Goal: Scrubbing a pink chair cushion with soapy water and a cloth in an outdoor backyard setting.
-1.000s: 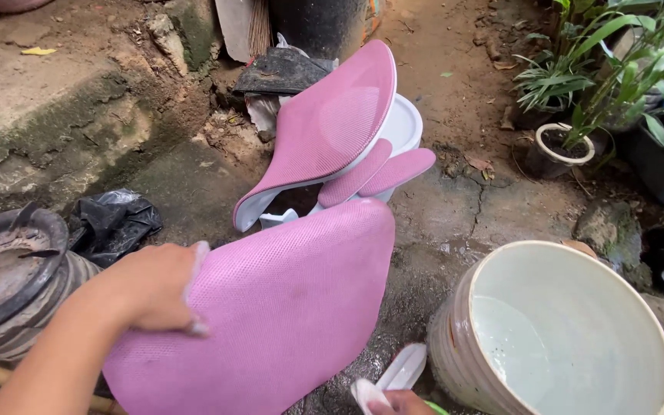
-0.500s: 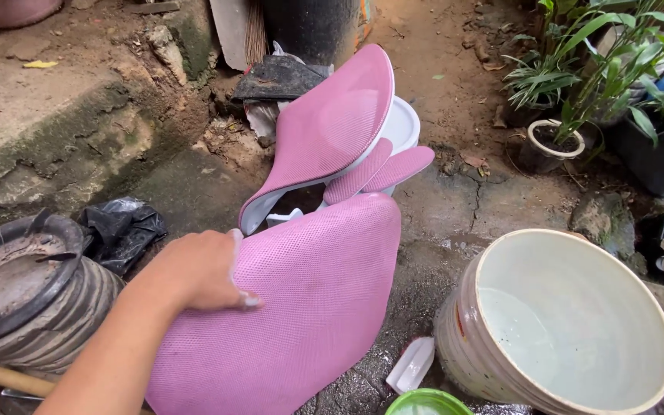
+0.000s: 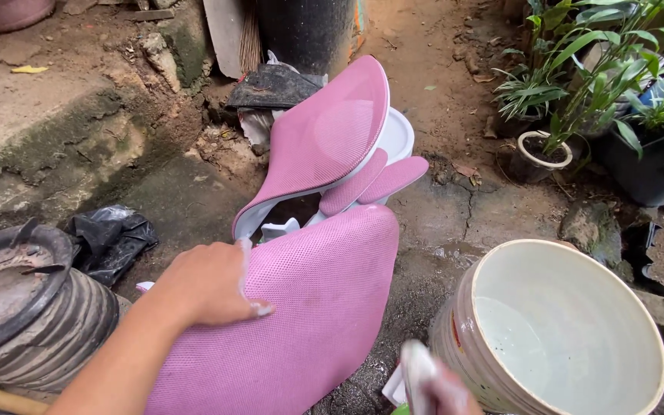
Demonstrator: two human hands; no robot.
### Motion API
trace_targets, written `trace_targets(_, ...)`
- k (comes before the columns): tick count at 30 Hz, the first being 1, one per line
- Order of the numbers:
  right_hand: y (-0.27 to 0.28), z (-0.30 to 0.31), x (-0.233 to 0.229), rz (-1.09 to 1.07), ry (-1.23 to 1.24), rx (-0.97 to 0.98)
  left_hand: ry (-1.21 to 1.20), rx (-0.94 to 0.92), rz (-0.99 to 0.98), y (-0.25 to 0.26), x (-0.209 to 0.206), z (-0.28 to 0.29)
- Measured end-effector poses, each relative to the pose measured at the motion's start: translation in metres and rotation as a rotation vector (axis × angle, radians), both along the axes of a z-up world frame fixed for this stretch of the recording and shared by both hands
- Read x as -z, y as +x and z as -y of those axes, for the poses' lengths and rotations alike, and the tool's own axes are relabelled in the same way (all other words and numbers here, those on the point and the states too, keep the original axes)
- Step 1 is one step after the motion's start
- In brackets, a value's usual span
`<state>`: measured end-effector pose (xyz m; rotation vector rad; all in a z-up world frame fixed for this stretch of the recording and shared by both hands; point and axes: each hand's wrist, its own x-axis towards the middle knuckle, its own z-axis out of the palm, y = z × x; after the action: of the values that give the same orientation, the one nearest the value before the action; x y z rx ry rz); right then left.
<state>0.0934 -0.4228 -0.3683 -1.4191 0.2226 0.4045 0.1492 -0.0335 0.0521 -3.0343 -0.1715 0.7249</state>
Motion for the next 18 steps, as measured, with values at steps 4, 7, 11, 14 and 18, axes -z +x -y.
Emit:
trace_targets(4,0.069,-0.108,-0.206,0.187,-0.221,0.136,-0.003,0.04,0.058,0.003,0.002,0.012)
trace_targets(7,0.075,-0.176,-0.251,0.686,-0.569,0.131,0.006,0.076,0.065,0.006,0.006,0.024)
trace_targets(11,0.104,-0.198,-0.214,1.214,-0.774,0.017,0.022,0.113,0.074,0.008,0.009,0.025)
trace_targets(14,0.145,-0.162,-0.222,0.655,-0.732,0.233,-0.047,0.13,0.091,0.005,0.011,0.024)
trace_targets(18,0.154,-0.156,-0.223,0.405,-0.821,0.317,-0.086,0.187,0.115,0.0,0.022,0.021)
